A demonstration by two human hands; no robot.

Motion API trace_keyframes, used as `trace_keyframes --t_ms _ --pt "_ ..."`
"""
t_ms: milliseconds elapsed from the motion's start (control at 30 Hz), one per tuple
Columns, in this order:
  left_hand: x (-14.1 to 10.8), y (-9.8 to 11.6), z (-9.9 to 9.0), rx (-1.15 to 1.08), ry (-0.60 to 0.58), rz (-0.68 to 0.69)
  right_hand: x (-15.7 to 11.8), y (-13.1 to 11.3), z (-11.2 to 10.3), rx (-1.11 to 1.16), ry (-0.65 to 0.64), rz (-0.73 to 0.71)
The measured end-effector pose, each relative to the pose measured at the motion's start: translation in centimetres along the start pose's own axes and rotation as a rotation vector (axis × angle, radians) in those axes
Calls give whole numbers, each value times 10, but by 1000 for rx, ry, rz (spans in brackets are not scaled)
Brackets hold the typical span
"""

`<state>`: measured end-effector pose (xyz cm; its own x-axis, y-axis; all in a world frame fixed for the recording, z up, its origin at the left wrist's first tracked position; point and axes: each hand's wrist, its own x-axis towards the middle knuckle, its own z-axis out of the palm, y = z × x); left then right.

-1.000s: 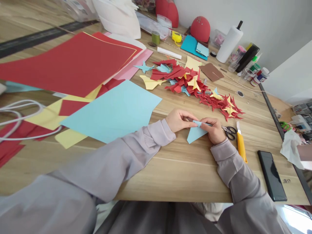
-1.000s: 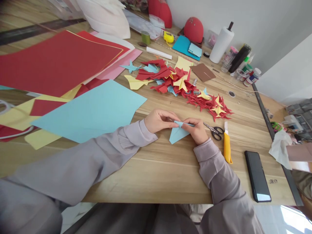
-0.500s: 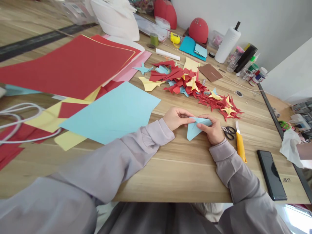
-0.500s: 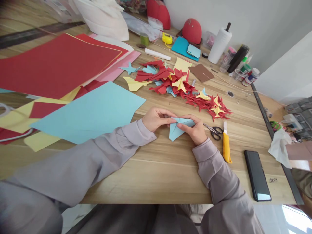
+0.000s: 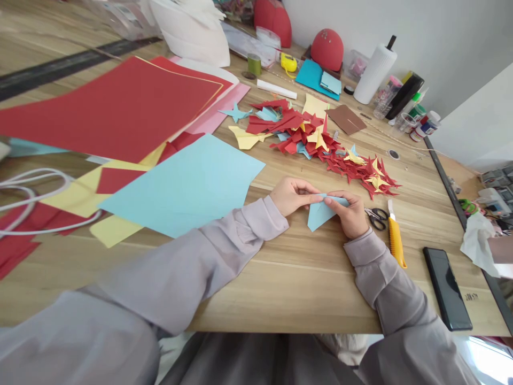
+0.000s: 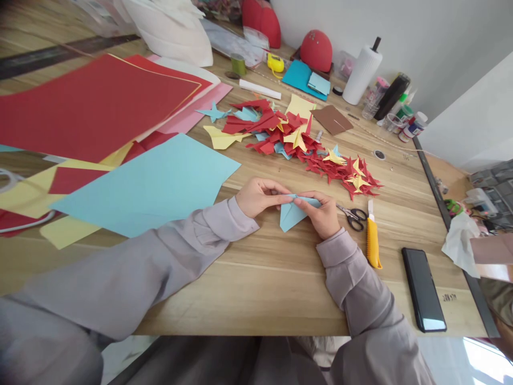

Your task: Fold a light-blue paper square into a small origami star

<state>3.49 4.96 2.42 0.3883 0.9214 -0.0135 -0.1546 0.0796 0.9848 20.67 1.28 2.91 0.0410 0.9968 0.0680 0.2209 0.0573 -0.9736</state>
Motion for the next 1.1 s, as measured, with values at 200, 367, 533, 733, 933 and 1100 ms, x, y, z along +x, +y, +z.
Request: trace_keyframes --t_ms 200,367,533,733,933,1100 --pt "-1 -1 1 56 10 4 1 2 0 -5 19 19" --pt "-2 -2 2 93 0 19 0 3 0 14 2 33" --pt "-3 0 3 111 12 4 0 -1 2 6 3 43" --pt "-3 1 2 115 6 12 1 1 2 -9 0 35" --pt "-2 1 2 88 8 10 0 3 1 -40 -9 -34" --pt "-2 1 2 61 -1 -4 -1 1 2 -25 -10 -31"
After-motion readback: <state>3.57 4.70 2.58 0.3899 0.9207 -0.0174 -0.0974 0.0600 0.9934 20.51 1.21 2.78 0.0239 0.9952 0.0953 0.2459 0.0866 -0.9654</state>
